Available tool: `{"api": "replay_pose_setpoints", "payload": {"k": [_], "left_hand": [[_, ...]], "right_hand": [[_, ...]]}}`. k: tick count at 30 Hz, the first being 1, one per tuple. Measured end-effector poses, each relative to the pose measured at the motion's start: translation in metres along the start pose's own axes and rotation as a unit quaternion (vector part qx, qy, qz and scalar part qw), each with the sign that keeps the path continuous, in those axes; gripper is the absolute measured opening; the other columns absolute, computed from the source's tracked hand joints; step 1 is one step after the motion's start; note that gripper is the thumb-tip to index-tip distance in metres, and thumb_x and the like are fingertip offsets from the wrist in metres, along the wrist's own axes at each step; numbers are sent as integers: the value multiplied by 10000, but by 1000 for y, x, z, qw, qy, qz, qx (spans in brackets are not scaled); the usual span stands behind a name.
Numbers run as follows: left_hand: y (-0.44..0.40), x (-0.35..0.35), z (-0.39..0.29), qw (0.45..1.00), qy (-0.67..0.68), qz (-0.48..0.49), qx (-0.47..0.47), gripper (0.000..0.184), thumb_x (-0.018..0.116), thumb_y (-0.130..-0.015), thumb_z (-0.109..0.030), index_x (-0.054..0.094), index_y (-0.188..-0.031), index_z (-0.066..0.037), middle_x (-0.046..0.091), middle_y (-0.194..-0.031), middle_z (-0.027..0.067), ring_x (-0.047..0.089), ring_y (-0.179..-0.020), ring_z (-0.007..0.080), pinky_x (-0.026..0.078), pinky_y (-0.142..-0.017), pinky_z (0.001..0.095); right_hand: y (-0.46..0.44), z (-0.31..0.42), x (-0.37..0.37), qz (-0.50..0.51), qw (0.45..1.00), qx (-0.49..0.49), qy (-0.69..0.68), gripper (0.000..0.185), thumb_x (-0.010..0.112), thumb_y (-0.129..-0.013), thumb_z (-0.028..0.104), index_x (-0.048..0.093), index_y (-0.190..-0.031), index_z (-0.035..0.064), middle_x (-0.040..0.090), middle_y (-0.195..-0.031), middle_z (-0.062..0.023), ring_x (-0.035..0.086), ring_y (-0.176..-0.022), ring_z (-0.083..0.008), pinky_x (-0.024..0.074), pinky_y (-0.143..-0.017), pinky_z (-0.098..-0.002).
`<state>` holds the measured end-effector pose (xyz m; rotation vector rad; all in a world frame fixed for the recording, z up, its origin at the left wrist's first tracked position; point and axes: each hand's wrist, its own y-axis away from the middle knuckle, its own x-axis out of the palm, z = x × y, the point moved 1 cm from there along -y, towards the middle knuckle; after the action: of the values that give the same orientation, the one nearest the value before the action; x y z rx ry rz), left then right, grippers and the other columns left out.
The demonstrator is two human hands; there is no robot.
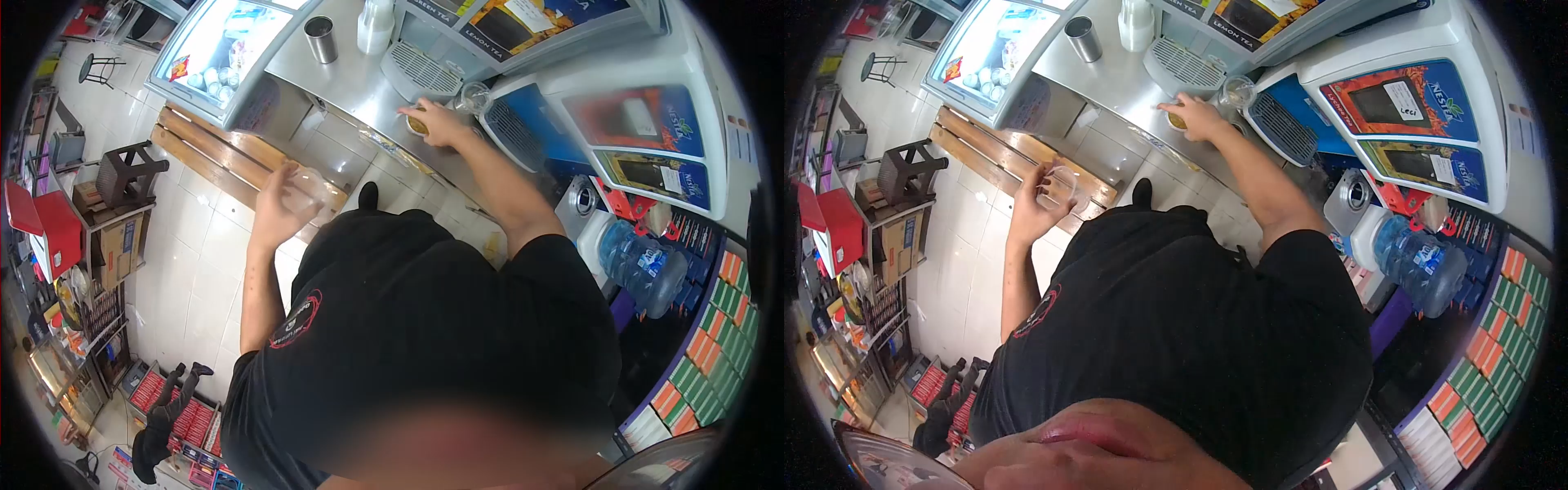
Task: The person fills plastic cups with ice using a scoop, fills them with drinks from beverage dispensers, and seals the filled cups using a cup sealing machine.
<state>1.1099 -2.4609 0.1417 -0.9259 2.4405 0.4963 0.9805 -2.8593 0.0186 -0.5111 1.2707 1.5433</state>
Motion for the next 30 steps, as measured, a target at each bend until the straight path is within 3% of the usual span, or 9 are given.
{"api": "replay_pose_setpoints", "payload": {"k": [6,7,12,15,22,24,30], "left_hand": [[-1,23,-2,1000,-23,0,17,755,890,-670,-194,574,-1315,40,656,-1244,196,666,-1121,313,547,-950,402],[2,28,4,1000,-7,2,26,812,905,-663,-160,549,-1366,36,654,-1258,173,664,-1126,282,548,-945,389],[11,39,3,995,96,10,15,919,911,-661,-101,469,-1458,17,625,-1306,158,650,-1165,253,540,-965,384],[10,39,0,994,111,-3,9,889,916,-651,-173,490,-1402,36,614,-1334,185,641,-1196,293,525,-1019,405],[-7,48,-11,978,135,-84,132,962,938,-630,-170,441,-1432,21,636,-1313,175,621,-1204,284,489,-1016,402],[-14,51,-25,979,107,-64,164,1006,934,-669,-172,372,-1484,8,639,-1326,168,617,-1199,262,461,-1054,401],[-33,51,-84,971,40,-61,227,1001,942,-663,-199,392,-1470,19,633,-1337,202,620,-1236,313,480,-1042,427]], "right_hand": [[8,-8,11,-45,998,-4,-45,954,840,-734,105,442,-1539,426,476,-1399,-147,579,-1249,-414,518,-1048,-470],[6,-15,15,-44,998,-6,-44,954,840,-734,105,442,-1539,426,476,-1399,-147,579,-1249,-414,518,-1048,-470],[-6,-35,20,-82,988,-52,-123,852,864,-690,215,511,-1463,157,539,-1341,-180,584,-1232,-416,512,-1041,-444],[-1,-30,25,-152,978,-50,-137,848,862,-652,226,532,-1417,69,559,-1325,-194,576,-1249,-396,511,-1034,-438],[54,44,-39,-266,938,-124,-186,813,824,-598,194,580,-1347,-8,522,-1174,-172,581,-1105,-362,497,-978,-410],[77,71,-64,-281,930,-132,-196,814,824,-598,190,581,-1350,-4,524,-1188,-172,584,-1104,-360,498,-978,-416],[140,152,-134,-314,928,-117,-164,805,834,-606,177,597,-1358,12,532,-1247,-164,604,-1111,-345,500,-964,-436]]}}
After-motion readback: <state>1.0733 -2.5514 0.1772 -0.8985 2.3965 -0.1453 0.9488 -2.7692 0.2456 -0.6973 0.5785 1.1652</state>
